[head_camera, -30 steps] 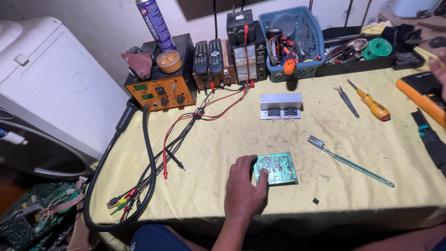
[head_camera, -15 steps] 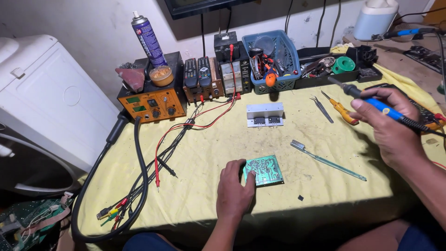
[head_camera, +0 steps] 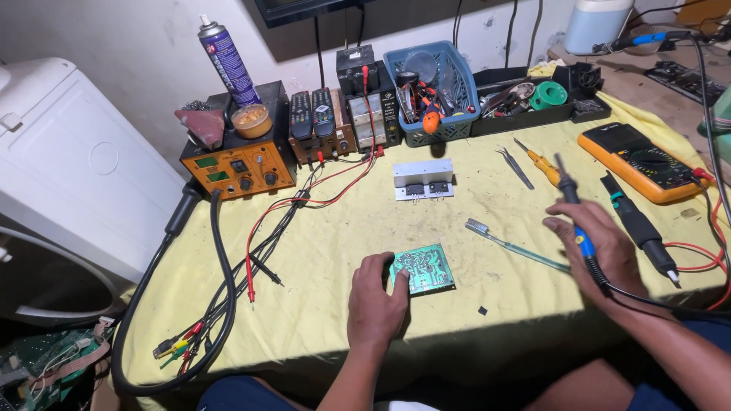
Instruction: A person is shown at a workbench cleaning a circuit board with a toothbrush and then desoldering components using a soldering iron and a desoldering pump.
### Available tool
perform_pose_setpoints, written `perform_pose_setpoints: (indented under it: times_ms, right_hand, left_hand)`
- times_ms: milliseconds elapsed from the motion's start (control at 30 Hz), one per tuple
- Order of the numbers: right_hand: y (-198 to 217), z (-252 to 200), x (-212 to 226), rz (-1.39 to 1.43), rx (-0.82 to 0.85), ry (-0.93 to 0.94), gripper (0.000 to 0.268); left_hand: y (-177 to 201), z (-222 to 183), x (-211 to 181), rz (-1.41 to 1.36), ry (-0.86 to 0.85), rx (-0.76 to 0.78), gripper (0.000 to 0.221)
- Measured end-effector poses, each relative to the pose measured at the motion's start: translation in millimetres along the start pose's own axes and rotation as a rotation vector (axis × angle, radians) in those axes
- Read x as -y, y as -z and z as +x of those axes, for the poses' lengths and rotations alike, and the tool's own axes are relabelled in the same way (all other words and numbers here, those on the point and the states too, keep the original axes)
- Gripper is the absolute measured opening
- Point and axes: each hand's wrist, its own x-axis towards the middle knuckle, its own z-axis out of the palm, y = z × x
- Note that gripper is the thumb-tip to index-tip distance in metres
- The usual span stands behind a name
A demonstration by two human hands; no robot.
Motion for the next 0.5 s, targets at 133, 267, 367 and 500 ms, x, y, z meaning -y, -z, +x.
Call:
perform_pose_setpoints:
  times_ms: [133, 267, 367, 500]
  right_hand:
    - [21.3, 16.4, -57.2, -0.240, -0.045, 0.210, 0.029]
    - [40.8, 20.9, -111.3, -0.462, 0.086, 0.212, 0.038]
    - [47.3, 17.9, -100.4, -0.504, 0.178, 0.116, 0.047]
    - [47.3, 12.2, -82.2, -0.550, 0.215, -0.011, 0.059]
  left_hand:
    - [0.8, 1.2, -0.4, 0.006, 0.003, -0.002, 0.039]
    - [0.2, 0.2, -0.1, 0.008, -0.005, 0.001, 0.040]
    - [-0.6, 0.3, 1.4, -0.011, -0.020, -0.010, 0.040]
    - [-1.2, 0.4, 4.0, -0.009, -0.023, -0.013, 0.041]
